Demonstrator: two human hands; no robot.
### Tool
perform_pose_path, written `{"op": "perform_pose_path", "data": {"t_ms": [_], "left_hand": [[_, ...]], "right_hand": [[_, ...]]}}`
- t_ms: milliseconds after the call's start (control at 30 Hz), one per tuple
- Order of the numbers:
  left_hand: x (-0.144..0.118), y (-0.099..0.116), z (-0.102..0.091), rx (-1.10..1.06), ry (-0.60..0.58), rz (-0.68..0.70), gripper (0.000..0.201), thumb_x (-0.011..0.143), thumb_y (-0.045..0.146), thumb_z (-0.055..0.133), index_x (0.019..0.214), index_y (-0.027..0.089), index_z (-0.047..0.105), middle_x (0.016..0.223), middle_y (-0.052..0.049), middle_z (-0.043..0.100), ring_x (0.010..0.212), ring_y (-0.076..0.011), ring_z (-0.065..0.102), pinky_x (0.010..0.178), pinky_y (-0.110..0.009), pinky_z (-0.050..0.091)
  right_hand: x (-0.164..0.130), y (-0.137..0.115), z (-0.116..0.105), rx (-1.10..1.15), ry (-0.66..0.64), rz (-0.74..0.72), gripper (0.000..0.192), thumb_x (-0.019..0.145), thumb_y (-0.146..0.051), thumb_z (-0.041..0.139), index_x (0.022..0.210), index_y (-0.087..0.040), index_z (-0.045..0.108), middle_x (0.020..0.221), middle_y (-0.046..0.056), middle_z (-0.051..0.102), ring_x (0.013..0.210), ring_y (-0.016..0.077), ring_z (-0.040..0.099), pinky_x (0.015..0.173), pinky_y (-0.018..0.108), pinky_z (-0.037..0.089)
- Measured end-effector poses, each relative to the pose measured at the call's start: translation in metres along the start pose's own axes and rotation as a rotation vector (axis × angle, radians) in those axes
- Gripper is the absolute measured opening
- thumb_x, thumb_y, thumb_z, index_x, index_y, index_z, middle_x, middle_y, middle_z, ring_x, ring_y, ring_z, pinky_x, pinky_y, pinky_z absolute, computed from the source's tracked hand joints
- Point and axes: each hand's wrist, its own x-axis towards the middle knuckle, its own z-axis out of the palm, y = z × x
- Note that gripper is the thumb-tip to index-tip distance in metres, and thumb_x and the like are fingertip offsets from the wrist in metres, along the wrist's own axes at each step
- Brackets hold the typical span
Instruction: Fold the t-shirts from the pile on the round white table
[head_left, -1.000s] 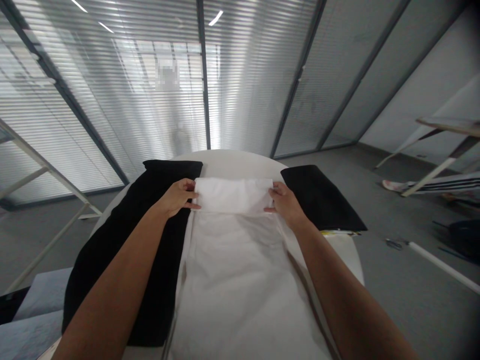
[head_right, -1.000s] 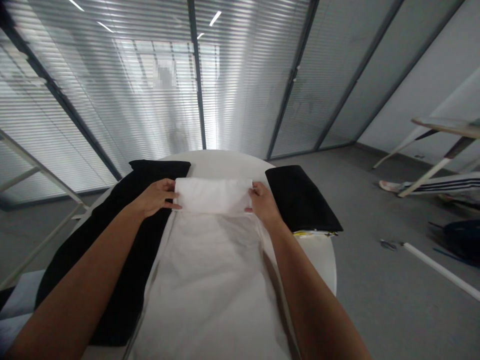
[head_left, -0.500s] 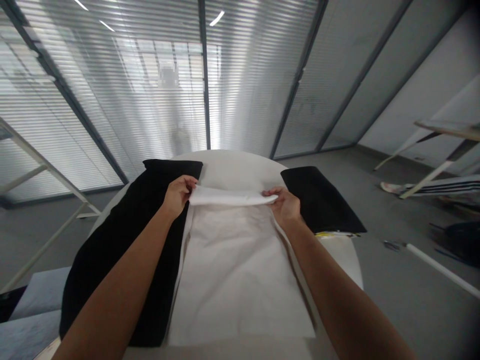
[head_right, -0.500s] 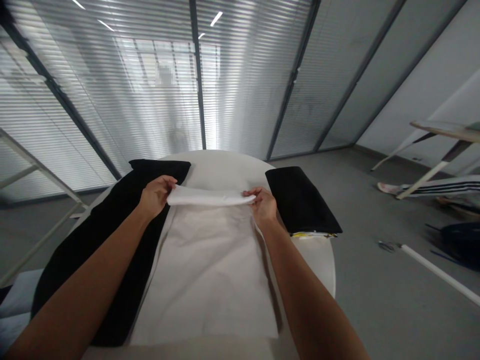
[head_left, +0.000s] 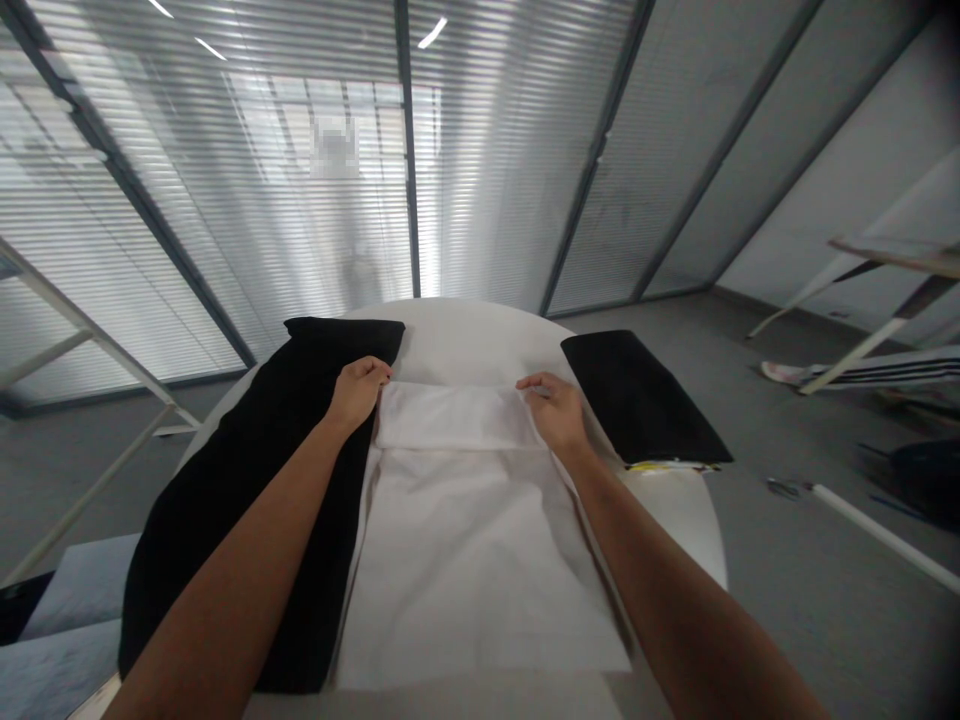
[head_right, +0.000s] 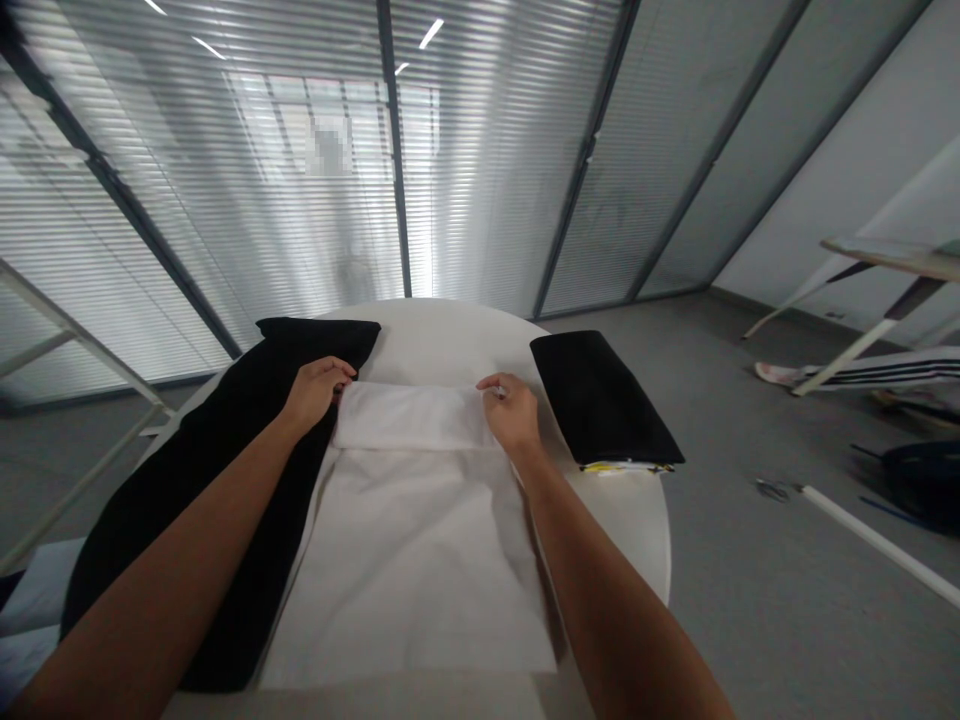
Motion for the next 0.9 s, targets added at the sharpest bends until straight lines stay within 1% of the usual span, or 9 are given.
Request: {"op": "perform_pose_path", "data": {"t_ms": [67, 133, 200, 300, 367, 400, 500, 733, 900], "left_hand": [[-0.005, 0.011, 0.002, 0.291, 0.086, 0.102, 0.019, 0.077, 0.027, 0.05, 0.077, 0.02, 0.067, 0.077, -0.007, 0.065, 0.082, -0.025, 0.06, 0.073, -0.036, 0.047], [-0.015, 0.023, 0.009, 0.478, 0.115, 0.232, 0.021, 0.081, 0.027, 0.05, 0.087, 0.019, 0.069, 0.088, -0.01, 0.066, 0.095, -0.0286, 0.059, 0.084, -0.04, 0.046], [-0.026, 0.03, 0.023, 0.551, 0.061, 0.371, 0.03, 0.084, 0.027, 0.048, 0.104, 0.017, 0.068, 0.105, -0.013, 0.066, 0.108, -0.0298, 0.056, 0.098, -0.044, 0.041], [-0.044, 0.031, 0.046, 0.609, -0.086, 0.496, 0.044, 0.091, 0.034, 0.042, 0.129, 0.017, 0.057, 0.133, -0.015, 0.057, 0.129, -0.0315, 0.045, 0.112, -0.052, 0.024], [-0.053, 0.025, 0.057, 0.637, -0.187, 0.508, 0.05, 0.094, 0.039, 0.038, 0.138, 0.019, 0.051, 0.141, -0.015, 0.051, 0.135, -0.0318, 0.04, 0.115, -0.054, 0.017], [-0.056, 0.022, 0.061, 0.652, -0.224, 0.507, 0.052, 0.095, 0.041, 0.036, 0.14, 0.019, 0.048, 0.143, -0.014, 0.05, 0.136, -0.0317, 0.039, 0.115, -0.055, 0.015], [-0.059, 0.016, 0.064, 0.696, -0.263, 0.502, 0.054, 0.096, 0.043, 0.032, 0.144, 0.019, 0.044, 0.147, -0.015, 0.046, 0.137, -0.0318, 0.038, 0.115, -0.055, 0.013], [-0.057, 0.016, 0.063, 0.721, -0.245, 0.493, 0.054, 0.096, 0.045, 0.033, 0.144, 0.023, 0.046, 0.146, -0.013, 0.047, 0.137, -0.0316, 0.039, 0.115, -0.054, 0.015], [-0.057, 0.014, 0.065, 0.745, -0.214, 0.468, 0.057, 0.095, 0.048, 0.034, 0.144, 0.021, 0.046, 0.146, -0.015, 0.048, 0.136, -0.033, 0.039, 0.115, -0.053, 0.018]], "right_hand": [[-0.001, -0.004, -0.002, -0.116, 0.035, -0.15, 0.027, 0.07, -0.016, 0.048, 0.085, -0.021, 0.069, 0.096, 0.005, 0.07, 0.097, 0.0224, 0.062, 0.091, 0.037, 0.047], [-0.003, -0.011, -0.003, -0.208, 0.057, -0.307, 0.031, 0.071, -0.013, 0.047, 0.091, -0.02, 0.07, 0.104, 0.007, 0.069, 0.116, 0.0245, 0.055, 0.104, 0.041, 0.039], [-0.007, -0.02, -0.003, -0.282, 0.035, -0.416, 0.037, 0.075, -0.011, 0.046, 0.102, -0.02, 0.069, 0.111, 0.006, 0.068, 0.126, 0.0247, 0.047, 0.11, 0.044, 0.033], [-0.019, -0.033, 0.005, -0.39, -0.117, -0.492, 0.044, 0.087, -0.017, 0.041, 0.125, -0.023, 0.062, 0.129, 0.004, 0.062, 0.137, 0.0236, 0.038, 0.116, 0.048, 0.022], [-0.029, -0.037, 0.016, -0.485, -0.254, -0.502, 0.045, 0.095, -0.026, 0.036, 0.137, -0.025, 0.053, 0.141, 0.004, 0.053, 0.14, 0.0246, 0.033, 0.117, 0.051, 0.016], [-0.033, -0.037, 0.021, -0.53, -0.305, -0.491, 0.045, 0.098, -0.032, 0.034, 0.14, -0.025, 0.05, 0.145, 0.005, 0.049, 0.14, 0.0258, 0.033, 0.116, 0.053, 0.015], [-0.041, -0.033, 0.033, -0.619, -0.388, -0.459, 0.048, 0.1, -0.041, 0.029, 0.143, -0.027, 0.047, 0.151, 0.007, 0.042, 0.14, 0.0279, 0.034, 0.115, 0.054, 0.017], [-0.038, -0.027, 0.035, -0.676, -0.38, -0.42, 0.051, 0.1, -0.047, 0.027, 0.146, -0.028, 0.043, 0.152, 0.008, 0.038, 0.141, 0.0297, 0.033, 0.114, 0.054, 0.019], [-0.036, -0.025, 0.035, -0.722, -0.364, -0.394, 0.053, 0.099, -0.05, 0.03, 0.146, -0.028, 0.042, 0.152, 0.009, 0.039, 0.141, 0.0308, 0.031, 0.114, 0.054, 0.017]]}}
